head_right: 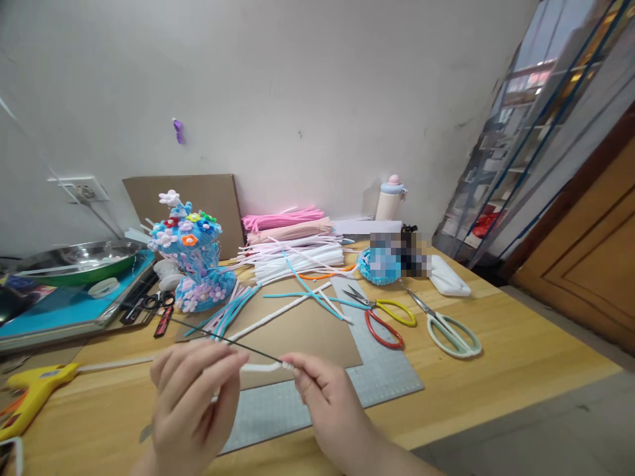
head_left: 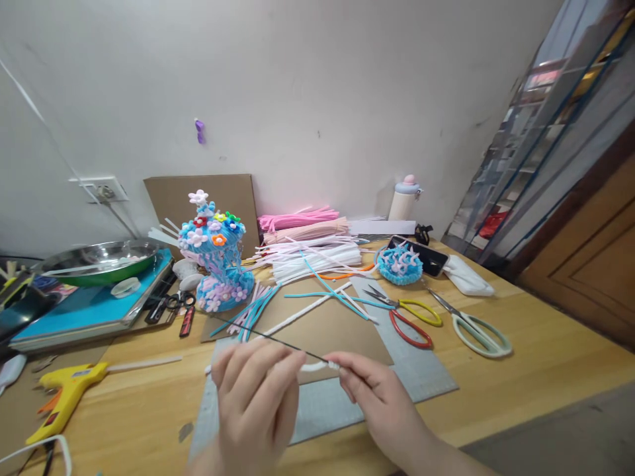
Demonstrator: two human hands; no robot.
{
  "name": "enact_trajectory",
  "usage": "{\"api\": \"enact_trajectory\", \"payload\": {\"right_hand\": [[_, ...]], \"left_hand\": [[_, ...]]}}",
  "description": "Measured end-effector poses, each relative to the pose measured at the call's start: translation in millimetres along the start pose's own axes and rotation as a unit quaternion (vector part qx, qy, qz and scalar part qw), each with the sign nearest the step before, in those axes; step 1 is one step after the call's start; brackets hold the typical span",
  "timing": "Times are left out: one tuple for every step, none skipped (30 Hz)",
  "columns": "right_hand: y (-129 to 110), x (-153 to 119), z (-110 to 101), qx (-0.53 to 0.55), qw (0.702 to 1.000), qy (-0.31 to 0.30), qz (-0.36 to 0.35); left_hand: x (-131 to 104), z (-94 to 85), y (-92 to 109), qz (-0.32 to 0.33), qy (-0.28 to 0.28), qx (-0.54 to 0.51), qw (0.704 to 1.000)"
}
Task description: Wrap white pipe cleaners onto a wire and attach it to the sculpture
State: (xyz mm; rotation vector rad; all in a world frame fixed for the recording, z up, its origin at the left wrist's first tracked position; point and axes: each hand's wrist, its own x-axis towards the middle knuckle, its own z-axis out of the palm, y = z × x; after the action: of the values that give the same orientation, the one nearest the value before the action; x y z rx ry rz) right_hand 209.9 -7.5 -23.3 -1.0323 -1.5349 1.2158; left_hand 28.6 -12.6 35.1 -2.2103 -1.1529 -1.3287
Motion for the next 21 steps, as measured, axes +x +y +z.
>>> {"api": "enact_trajectory", "payload": {"right_hand": [[-1, 2, 0, 0.057, 0.997, -0.007, 0.050], [-2, 4, 0, 0.109, 0.990, -0.017, 0.089], [-4, 6, -1, 0.154, 0.981, -0.026, 0.119], [-5, 7, -1, 0.192, 0.970, -0.033, 0.143], [-6, 8, -2, 0.224, 0.960, -0.037, 0.166], [-7, 8, -2, 0.250, 0.950, -0.040, 0.185], [-7, 8, -3, 0.271, 0.941, -0.042, 0.199], [-7, 8, -4, 0.289, 0.933, -0.044, 0.209], [-7, 7, -4, 0.303, 0.927, -0.048, 0.218], [-6, 7, -4, 0.312, 0.922, -0.052, 0.224], [-5, 7, -4, 0.318, 0.918, -0.057, 0.230], [-4, 6, -3, 0.321, 0.916, -0.063, 0.234], [-2, 6, -3, 0.318, 0.915, -0.069, 0.237], [-1, 6, -1, 0.306, 0.919, -0.071, 0.238], [1, 6, 0, 0.286, 0.927, -0.069, 0.232], [3, 6, 2, 0.257, 0.939, -0.065, 0.219], [5, 5, 3, 0.217, 0.954, -0.059, 0.197], [5, 4, 4, 0.165, 0.971, -0.054, 0.166], [6, 3, 4, 0.105, 0.985, -0.051, 0.127], [5, 1, 4, 0.039, 0.994, -0.052, 0.083], [5, -1, 4, -0.027, 0.997, -0.057, 0.036]], "left_hand": [[-7, 0.3, 1, 0.004, 0.009, -0.011, 1.000], [-13, 0.7, 1, 0.008, -0.002, -0.020, 1.000], [-18, 1.1, 0, 0.012, -0.026, -0.026, 0.999], [-21, 1.4, -3, 0.017, -0.053, -0.029, 0.998], [-22, 1.4, -6, 0.026, -0.080, -0.033, 0.996], [-23, 1.1, -8, 0.038, -0.105, -0.036, 0.993], [-22, 0.6, -11, 0.052, -0.128, -0.042, 0.990], [-21, -0.1, -12, 0.069, -0.147, -0.050, 0.986], [-21, -1.0, -13, 0.086, -0.163, -0.057, 0.981], [-20, -2.1, -13, 0.102, -0.173, -0.062, 0.978], [-20, -3.1, -12, 0.117, -0.176, -0.066, 0.975], [-20, -4.2, -11, 0.130, -0.178, -0.068, 0.973], [-20, -5.3, -9, 0.139, -0.179, -0.070, 0.971], [-21, -6.2, -8, 0.143, -0.181, -0.074, 0.970], [-22, -6.9, -7, 0.142, -0.180, -0.081, 0.970], [-23, -7.2, -7, 0.138, -0.180, -0.088, 0.970], [-24, -7.3, -7, 0.134, -0.180, -0.096, 0.970], [-24, -6.9, -8, 0.130, -0.174, -0.100, 0.971], [-24, -6.3, -10, 0.126, -0.169, -0.101, 0.972], [-23, -5.6, -12, 0.120, -0.165, -0.097, 0.974], [-21, -4.7, -14, 0.110, -0.164, -0.088, 0.976]]}}
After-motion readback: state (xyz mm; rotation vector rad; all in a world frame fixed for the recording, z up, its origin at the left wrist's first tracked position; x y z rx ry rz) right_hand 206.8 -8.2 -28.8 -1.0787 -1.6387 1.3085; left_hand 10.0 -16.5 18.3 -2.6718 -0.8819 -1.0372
